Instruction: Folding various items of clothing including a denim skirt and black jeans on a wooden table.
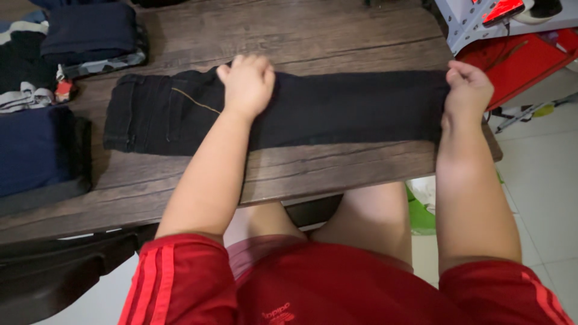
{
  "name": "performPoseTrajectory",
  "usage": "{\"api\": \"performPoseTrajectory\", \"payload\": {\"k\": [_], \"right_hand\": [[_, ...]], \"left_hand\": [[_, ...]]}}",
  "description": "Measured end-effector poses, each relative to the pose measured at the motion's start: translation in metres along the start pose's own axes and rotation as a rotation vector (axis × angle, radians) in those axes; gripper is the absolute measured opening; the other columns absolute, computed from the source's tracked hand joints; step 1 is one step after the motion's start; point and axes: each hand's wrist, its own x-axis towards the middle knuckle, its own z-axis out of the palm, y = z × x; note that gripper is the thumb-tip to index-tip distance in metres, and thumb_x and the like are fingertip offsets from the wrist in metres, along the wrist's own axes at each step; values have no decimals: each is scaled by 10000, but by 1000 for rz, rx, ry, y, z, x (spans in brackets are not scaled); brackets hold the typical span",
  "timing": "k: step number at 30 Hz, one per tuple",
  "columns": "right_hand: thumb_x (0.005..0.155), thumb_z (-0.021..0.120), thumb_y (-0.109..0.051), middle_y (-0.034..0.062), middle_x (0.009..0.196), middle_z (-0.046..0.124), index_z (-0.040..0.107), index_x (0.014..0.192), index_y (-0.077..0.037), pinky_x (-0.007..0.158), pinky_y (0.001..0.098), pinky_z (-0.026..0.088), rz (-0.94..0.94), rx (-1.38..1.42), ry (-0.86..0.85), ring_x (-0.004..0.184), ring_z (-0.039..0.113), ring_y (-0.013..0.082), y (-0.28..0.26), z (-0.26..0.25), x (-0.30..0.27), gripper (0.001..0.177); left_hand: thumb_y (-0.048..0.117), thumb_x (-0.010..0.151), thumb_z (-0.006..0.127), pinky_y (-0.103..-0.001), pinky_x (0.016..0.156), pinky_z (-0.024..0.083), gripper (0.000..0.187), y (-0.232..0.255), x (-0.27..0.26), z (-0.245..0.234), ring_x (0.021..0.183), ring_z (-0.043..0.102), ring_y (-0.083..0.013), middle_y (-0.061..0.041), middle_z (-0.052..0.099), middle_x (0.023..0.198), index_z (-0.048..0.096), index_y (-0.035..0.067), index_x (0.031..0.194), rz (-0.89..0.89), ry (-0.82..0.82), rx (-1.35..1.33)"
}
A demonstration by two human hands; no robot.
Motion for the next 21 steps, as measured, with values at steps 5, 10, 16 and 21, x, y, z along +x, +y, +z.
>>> {"api": "performPoseTrajectory", "payload": {"k": [5,10,16,21], "right_hand": [[961,751,4,7,957,714,777,1124,-29,762,219,488,22,-156,-14,837,614,88,-5,-1,-4,168],[953,745,1,-7,959,717,772,1126,-46,767,208,510,31,-159,-24,841,631,78,1,-8,5,181],[941,757,15,-2,1011,670,724,1249,-54,785,224,508,84,-203,-118,878,603,87,-20,-10,-8,318],[852,709,57,-5,1114,716,481,1460,-64,896,234,568,170,-110,-430,1016,691,95,-87,-9,-42,660]], "left_hand": [[291,963,579,-551,909,345,228,-13,3,-1,1065,585,-296,-37,717,981,717,123,893,-226,35,-89],[336,912,614,-587,916,308,244,-13,7,-9,1113,524,-307,-29,709,1022,758,140,890,-229,-49,-86],[318,909,681,-598,960,308,197,-14,0,8,1195,455,-348,-82,653,1156,749,156,999,-174,-65,19],[285,829,742,-590,944,330,298,5,0,10,1196,459,-367,-135,625,1182,704,126,1078,-64,145,160]]}}
